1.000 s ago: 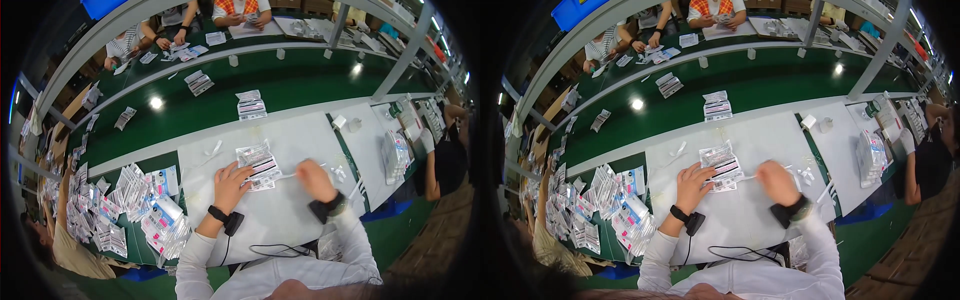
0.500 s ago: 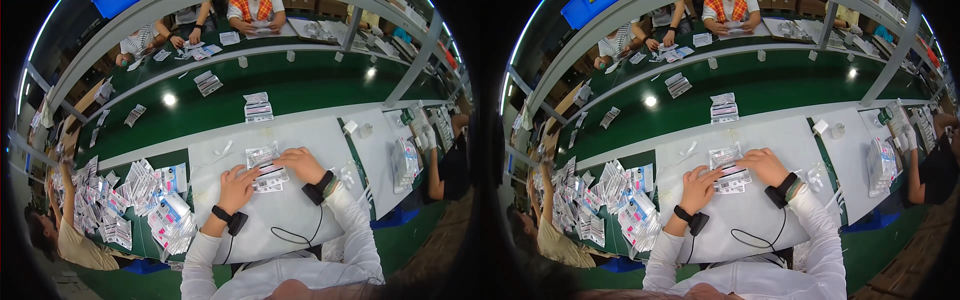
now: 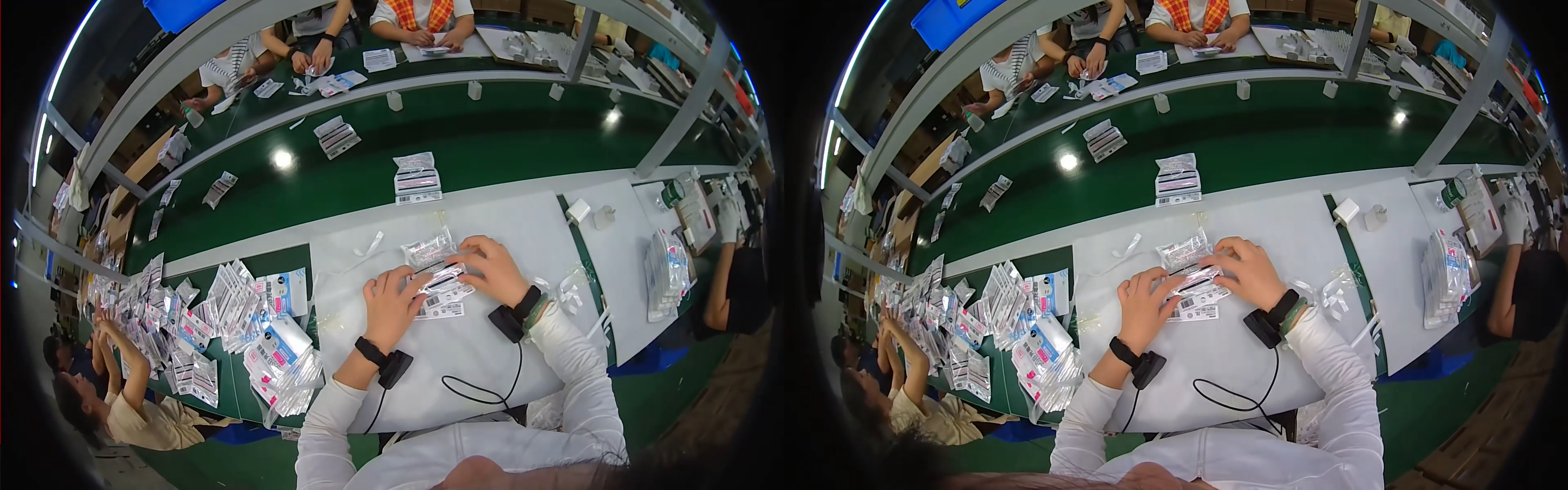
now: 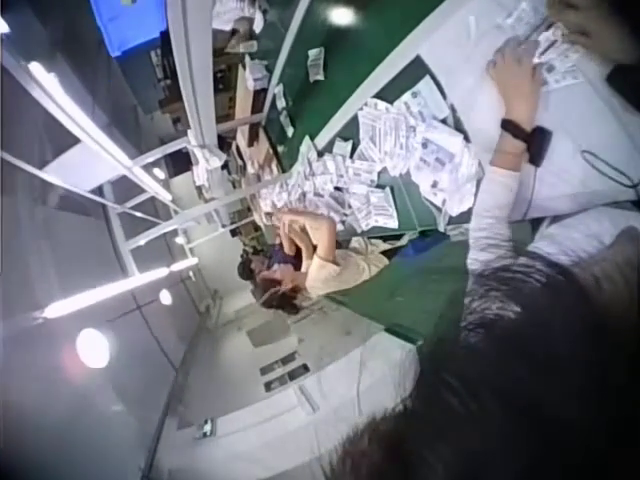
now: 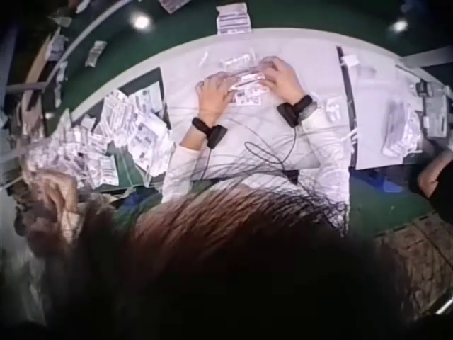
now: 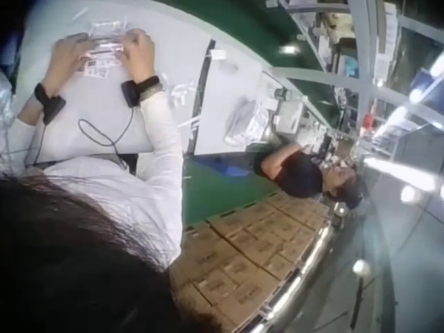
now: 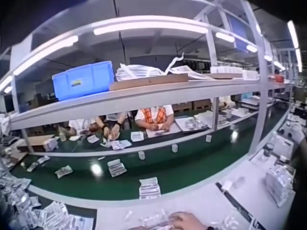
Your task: The person picks up a charger and a plastic bag, places the charger inside the bag, and seals it by hand. They then set the packaged charger aside and repeat the process.
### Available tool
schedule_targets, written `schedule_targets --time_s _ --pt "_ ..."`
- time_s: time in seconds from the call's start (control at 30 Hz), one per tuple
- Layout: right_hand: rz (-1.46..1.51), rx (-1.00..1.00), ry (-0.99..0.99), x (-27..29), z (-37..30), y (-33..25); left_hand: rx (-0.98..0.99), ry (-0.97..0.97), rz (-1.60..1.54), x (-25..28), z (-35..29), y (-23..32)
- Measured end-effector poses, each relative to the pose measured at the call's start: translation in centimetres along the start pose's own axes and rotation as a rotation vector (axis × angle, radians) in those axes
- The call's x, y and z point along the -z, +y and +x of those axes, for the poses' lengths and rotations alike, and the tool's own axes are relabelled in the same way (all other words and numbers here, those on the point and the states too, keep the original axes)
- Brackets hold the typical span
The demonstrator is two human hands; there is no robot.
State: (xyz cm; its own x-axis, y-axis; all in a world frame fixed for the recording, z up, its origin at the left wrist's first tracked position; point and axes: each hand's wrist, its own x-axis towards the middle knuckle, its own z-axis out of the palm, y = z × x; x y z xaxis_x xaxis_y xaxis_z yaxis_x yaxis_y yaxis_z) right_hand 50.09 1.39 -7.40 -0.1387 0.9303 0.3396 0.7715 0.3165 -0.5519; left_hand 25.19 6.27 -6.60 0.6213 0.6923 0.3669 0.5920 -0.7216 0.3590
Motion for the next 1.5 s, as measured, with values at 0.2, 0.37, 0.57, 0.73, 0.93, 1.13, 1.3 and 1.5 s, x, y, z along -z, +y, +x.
schedule_targets --time_s 0.2,0.37,0.57,0.73,0.93,1.13,1.3,1.5 --pt "-0.200 0.030 0.034 1.0 -0.2 -0.2 0.036 0.062 0.050 0.5 -0.5 -0.5" --pt "-0.185 0.070 0.138 0.8 3.5 -0.7 0.032 0.058 0.027 0.1 -0.5 -0.5" --pt "-0.233 0.099 -0.336 2.7 10.1 -0.8 0.098 0.060 -0.051 -0.4 -0.5 -0.4" --pt "-0.397 0.091 0.377 5.5 10.9 -0.1 -0.068 0.037 -0.049 -0.3 0.8 -0.5" --pt "0.256 -0.033 -0.211 0.9 4.5 -0.2 -0.170 -0.189 -0.084 -0.6 2.4 1.4" --pt "0.219 0.149 -0.218 -1.0 3.5 0.7 -0.169 -0.443 -0.002 -0.3 4.9 1.6" --pt "0.220 0.239 -0.362 -1.0 3.6 0.8 -0.184 -0.536 -0.111 -0.5 4.5 0.9" --pt "0.137 0.370 -0.427 -1.0 3.5 1.6 -0.272 -0.544 0.094 0.6 -1.5 3.1"
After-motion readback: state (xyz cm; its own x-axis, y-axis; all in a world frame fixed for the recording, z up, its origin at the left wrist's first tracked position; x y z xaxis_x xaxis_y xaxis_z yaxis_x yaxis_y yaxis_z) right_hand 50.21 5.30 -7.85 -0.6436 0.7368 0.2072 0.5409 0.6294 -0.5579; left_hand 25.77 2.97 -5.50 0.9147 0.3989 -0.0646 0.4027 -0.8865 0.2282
